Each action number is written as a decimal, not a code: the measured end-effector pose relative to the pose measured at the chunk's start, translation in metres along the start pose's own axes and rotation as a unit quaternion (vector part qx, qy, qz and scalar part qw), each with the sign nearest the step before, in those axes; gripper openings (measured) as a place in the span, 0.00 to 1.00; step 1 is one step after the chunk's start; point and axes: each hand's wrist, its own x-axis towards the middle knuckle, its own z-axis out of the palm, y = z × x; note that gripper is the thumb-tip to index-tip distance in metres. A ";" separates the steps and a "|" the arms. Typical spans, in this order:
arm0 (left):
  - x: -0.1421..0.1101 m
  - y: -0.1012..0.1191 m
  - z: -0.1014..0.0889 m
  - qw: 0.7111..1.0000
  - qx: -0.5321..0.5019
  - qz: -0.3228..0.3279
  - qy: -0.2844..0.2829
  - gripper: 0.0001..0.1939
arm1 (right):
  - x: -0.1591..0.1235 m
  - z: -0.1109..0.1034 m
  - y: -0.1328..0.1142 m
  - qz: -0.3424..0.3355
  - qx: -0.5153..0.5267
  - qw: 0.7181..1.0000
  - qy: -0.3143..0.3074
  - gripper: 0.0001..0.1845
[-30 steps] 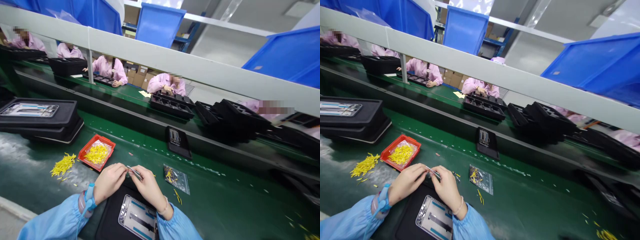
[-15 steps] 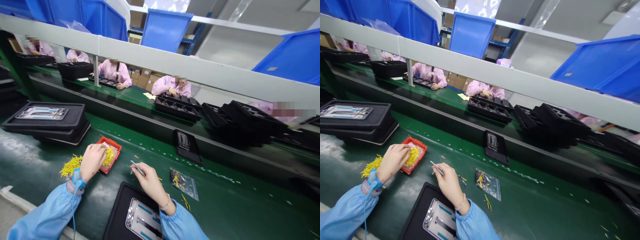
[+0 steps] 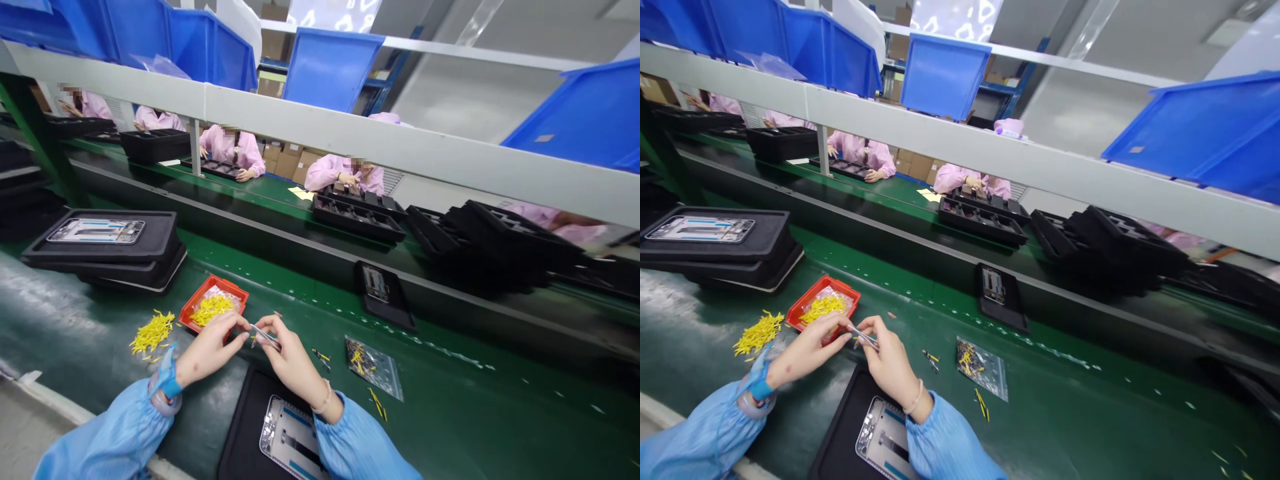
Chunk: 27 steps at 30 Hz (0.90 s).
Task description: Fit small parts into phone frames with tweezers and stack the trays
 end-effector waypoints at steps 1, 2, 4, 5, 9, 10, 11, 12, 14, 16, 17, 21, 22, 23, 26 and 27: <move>0.000 -0.001 0.003 1.000 -0.003 -0.005 -0.001 0.08 | 0.000 0.001 0.000 -0.001 -0.007 1.000 0.002 0.06; 0.000 -0.002 0.005 1.000 -0.003 -0.008 0.000 0.08 | -0.001 0.002 0.001 -0.001 -0.012 1.000 0.006 0.06; 0.000 -0.004 0.008 1.000 -0.002 -0.008 0.002 0.09 | -0.001 0.004 0.002 -0.001 -0.026 1.000 0.017 0.07; -0.001 -0.005 0.009 1.000 -0.002 -0.007 0.005 0.09 | -0.002 0.005 0.003 -0.001 -0.038 0.999 0.027 0.07; -0.003 -0.004 0.010 1.000 -0.002 -0.005 0.024 0.09 | -0.005 0.010 0.003 -0.034 -0.142 0.984 0.105 0.07; -0.003 -0.003 0.010 1.000 -0.002 -0.008 0.030 0.09 | -0.006 0.011 0.002 -0.049 -0.175 0.977 0.114 0.07; -0.004 -0.002 0.010 0.999 -0.002 -0.010 0.035 0.09 | -0.007 0.012 0.001 -0.062 -0.209 0.969 0.113 0.08; -0.004 -0.001 0.010 0.999 -0.002 -0.011 0.039 0.09 | -0.008 0.014 0.000 -0.071 -0.241 0.962 0.104 0.09; -0.006 0.000 0.011 0.999 0.000 -0.005 0.043 0.09 | -0.009 0.016 -0.002 -0.077 -0.297 0.948 0.081 0.12; -0.007 0.000 0.012 0.999 0.008 0.007 0.047 0.09 | -0.008 0.017 -0.003 -0.082 -0.334 0.937 0.066 0.13; -0.008 0.000 0.012 0.999 0.013 0.012 0.051 0.10 | -0.008 0.018 -0.003 -0.087 -0.345 0.933 0.060 0.13; -0.013 0.000 0.014 0.997 0.039 0.027 0.066 0.10 | -0.006 0.019 -0.001 -0.107 -0.339 0.933 0.056 0.12; -0.015 0.000 0.014 0.996 0.046 0.031 0.068 0.09 | -0.005 0.020 0.000 -0.111 -0.332 0.935 0.062 0.12; -0.016 0.000 0.014 0.995 0.052 0.035 0.071 0.09 | -0.004 0.021 0.000 -0.119 -0.324 0.936 0.069 0.11; -0.023 -0.001 0.013 0.993 0.066 0.038 0.091 0.09 | -0.001 0.023 0.000 -0.155 -0.297 0.938 0.094 0.08; -0.025 -0.002 0.012 0.992 0.069 0.036 0.102 0.09 | 0.002 0.024 -0.001 -0.167 -0.286 0.938 0.104 0.08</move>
